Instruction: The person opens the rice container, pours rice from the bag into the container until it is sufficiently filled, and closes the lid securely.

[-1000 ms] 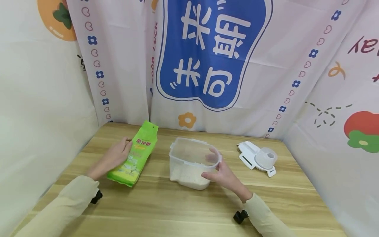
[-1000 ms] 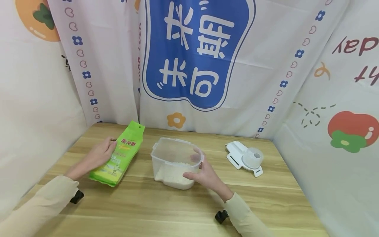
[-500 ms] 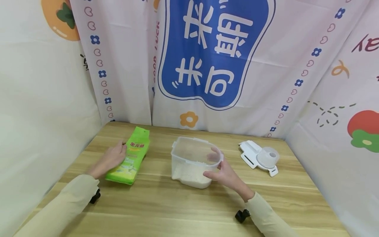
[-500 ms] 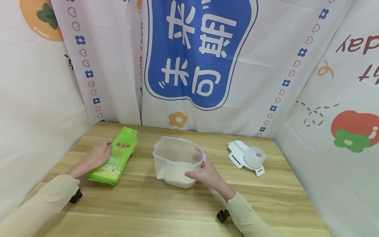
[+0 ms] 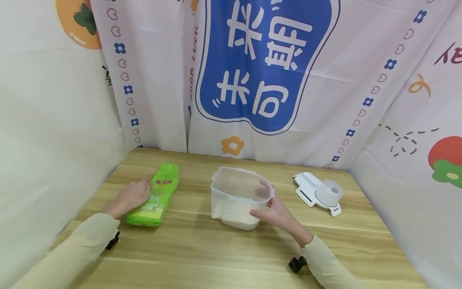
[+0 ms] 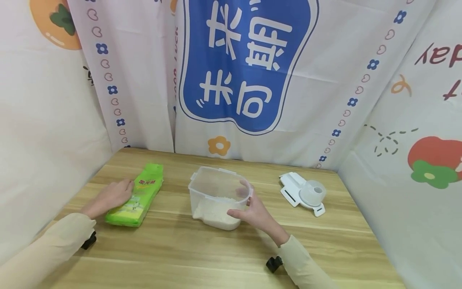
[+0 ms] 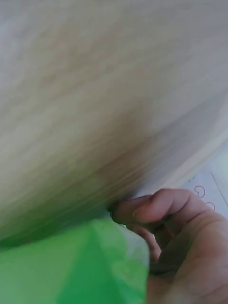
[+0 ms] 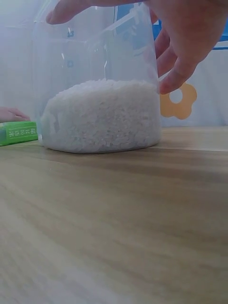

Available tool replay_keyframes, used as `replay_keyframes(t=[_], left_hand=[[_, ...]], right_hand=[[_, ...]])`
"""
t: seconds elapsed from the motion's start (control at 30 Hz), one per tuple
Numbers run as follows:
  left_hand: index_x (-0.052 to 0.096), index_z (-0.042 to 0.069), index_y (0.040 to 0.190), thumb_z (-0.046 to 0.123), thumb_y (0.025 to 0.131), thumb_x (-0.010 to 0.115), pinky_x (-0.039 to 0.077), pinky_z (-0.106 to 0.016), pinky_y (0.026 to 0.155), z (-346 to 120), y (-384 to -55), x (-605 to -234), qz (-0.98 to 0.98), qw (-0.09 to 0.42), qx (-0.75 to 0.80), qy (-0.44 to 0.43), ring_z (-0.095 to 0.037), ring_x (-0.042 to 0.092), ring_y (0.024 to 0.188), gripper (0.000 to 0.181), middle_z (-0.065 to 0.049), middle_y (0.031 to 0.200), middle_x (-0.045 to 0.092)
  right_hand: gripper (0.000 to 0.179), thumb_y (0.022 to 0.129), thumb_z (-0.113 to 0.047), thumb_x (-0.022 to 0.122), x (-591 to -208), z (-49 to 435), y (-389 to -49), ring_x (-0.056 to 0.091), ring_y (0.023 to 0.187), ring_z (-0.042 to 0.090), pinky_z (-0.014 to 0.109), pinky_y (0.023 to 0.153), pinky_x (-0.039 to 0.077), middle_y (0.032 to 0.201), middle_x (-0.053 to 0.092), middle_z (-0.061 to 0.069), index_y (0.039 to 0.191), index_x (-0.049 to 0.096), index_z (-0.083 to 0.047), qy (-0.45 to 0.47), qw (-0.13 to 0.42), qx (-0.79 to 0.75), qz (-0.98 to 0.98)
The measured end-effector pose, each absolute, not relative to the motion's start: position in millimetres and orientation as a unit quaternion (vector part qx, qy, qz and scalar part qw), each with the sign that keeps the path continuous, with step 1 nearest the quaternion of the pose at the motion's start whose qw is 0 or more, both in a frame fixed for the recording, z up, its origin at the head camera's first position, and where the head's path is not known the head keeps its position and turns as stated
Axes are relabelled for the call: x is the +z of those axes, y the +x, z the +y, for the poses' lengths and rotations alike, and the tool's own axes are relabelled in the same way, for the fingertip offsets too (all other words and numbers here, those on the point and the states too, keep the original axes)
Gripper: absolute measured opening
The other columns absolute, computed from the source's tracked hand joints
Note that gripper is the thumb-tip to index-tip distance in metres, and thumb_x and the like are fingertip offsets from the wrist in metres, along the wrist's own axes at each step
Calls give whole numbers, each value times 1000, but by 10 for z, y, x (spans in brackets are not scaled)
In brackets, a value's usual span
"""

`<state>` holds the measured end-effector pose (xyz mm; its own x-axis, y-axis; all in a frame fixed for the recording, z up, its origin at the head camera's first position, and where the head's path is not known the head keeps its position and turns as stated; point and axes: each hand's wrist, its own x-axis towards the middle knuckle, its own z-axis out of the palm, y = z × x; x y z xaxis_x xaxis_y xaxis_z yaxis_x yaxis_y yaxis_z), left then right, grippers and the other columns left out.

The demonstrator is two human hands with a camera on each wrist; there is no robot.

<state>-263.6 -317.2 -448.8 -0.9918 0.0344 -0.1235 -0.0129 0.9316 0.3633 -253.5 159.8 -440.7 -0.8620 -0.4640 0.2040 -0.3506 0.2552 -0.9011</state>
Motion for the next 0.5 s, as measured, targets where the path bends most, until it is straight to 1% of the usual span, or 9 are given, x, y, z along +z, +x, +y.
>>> replay_keyframes(t=[0.07, 0.13, 0.2, 0.27, 0.33, 0.43, 0.5], left_hand=[[30, -15, 144, 37, 107, 16, 44, -68, 94, -3173, -2620, -4488, 982, 69, 174, 6, -55, 53, 114, 65, -40, 132, 47], [33, -14, 143, 43, 106, 15, 42, -68, 97, -3176, -2608, -4484, 982, 71, 174, 10, -57, 48, 120, 69, -40, 136, 45], [36, -13, 142, 49, 106, 14, 41, -67, 99, -3163, -2619, -4495, 981, 69, 181, 14, -57, 47, 122, 75, -39, 137, 45], [39, -13, 140, 54, 104, 14, 43, -66, 97, -3158, -2638, -4506, 980, 65, 187, 17, -55, 49, 120, 80, -38, 134, 49], [39, -13, 140, 56, 104, 13, 43, -66, 98, -3156, -2646, -4494, 979, 65, 192, 18, -56, 49, 121, 82, -38, 135, 48], [39, -12, 141, 56, 103, 12, 42, -67, 98, -3174, -2647, -4450, 979, 66, 194, 18, -57, 47, 121, 83, -39, 135, 48], [40, -11, 140, 57, 103, 12, 44, -67, 94, -3176, -2637, -4405, 980, 61, 189, 16, -56, 52, 117, 82, -39, 131, 51]], right_hand=[[93, 82, -20, 81, -4409, 1606, -2537, 49, 130, 37, 22, 104, 44, 140, 49, 20, 153, 20, -16, -263, 51, -552, 790], [93, 82, -19, 80, -4411, 1610, -2536, 49, 130, 37, 18, 102, 44, 139, 49, 21, 153, 21, -16, -265, 49, -552, 789], [93, 82, -19, 80, -4406, 1629, -2537, 49, 130, 38, 16, 101, 43, 139, 49, 21, 153, 21, -16, -265, 47, -550, 790], [93, 82, -19, 80, -4398, 1644, -2539, 48, 130, 38, 16, 101, 43, 139, 49, 21, 153, 20, -16, -267, 47, -548, 791], [93, 82, -20, 80, -4394, 1652, -2550, 48, 131, 38, 21, 102, 45, 140, 49, 21, 153, 20, -16, -271, 49, -543, 794], [93, 82, -21, 80, -4381, 1650, -2566, 50, 130, 38, 35, 103, 48, 140, 48, 21, 153, 20, -16, -281, 57, -532, 797], [93, 82, -21, 81, -4370, 1650, -2576, 51, 128, 39, 44, 102, 49, 140, 48, 22, 153, 20, -16, -290, 62, -523, 799]])
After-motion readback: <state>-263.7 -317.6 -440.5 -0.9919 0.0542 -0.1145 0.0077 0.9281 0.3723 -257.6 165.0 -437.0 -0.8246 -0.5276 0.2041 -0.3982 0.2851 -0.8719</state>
